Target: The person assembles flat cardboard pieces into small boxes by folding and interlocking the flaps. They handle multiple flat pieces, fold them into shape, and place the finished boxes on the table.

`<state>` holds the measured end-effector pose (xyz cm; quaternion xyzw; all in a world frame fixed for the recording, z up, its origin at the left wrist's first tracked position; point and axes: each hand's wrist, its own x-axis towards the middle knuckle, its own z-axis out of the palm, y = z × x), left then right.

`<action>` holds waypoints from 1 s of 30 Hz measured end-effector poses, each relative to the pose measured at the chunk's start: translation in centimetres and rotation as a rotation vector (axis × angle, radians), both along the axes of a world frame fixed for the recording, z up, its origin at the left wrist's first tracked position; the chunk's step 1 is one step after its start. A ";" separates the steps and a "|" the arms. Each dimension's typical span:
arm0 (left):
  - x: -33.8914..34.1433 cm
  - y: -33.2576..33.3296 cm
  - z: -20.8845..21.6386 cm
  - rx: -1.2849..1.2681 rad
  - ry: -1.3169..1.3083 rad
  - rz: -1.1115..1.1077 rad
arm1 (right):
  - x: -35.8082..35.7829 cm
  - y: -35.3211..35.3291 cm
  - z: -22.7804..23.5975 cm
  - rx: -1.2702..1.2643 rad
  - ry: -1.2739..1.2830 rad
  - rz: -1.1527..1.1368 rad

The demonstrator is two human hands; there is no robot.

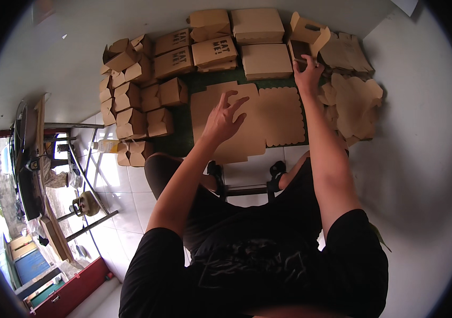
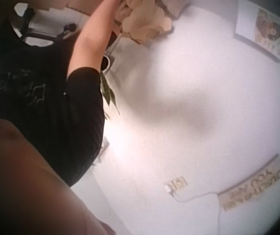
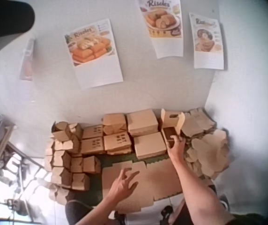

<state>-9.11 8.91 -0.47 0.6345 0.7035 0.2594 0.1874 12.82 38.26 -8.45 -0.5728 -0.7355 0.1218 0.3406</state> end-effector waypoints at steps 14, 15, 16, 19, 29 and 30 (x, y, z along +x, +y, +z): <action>-3.3 -12.8 0.5 -0.265 0.011 0.179 | 0.7 3.0 0.0 0.078 -0.007 -0.017; -3.6 -12.7 -0.3 -0.283 0.001 0.220 | 0.4 1.1 0.6 0.036 -0.033 -0.104; -3.7 -12.7 -0.9 -0.363 -0.014 0.273 | 0.5 -1.0 1.6 0.058 -0.015 -0.042; -3.7 -12.2 -1.6 -0.309 0.087 0.193 | 1.4 -9.6 4.5 -0.133 0.021 0.165; 0.4 -11.3 -3.6 -0.197 0.202 -0.195 | 2.9 -29.9 4.6 -0.363 -0.283 0.845; 0.5 -11.1 -3.7 -0.211 0.198 -0.186 | 2.7 -29.9 4.1 -0.314 -0.394 0.880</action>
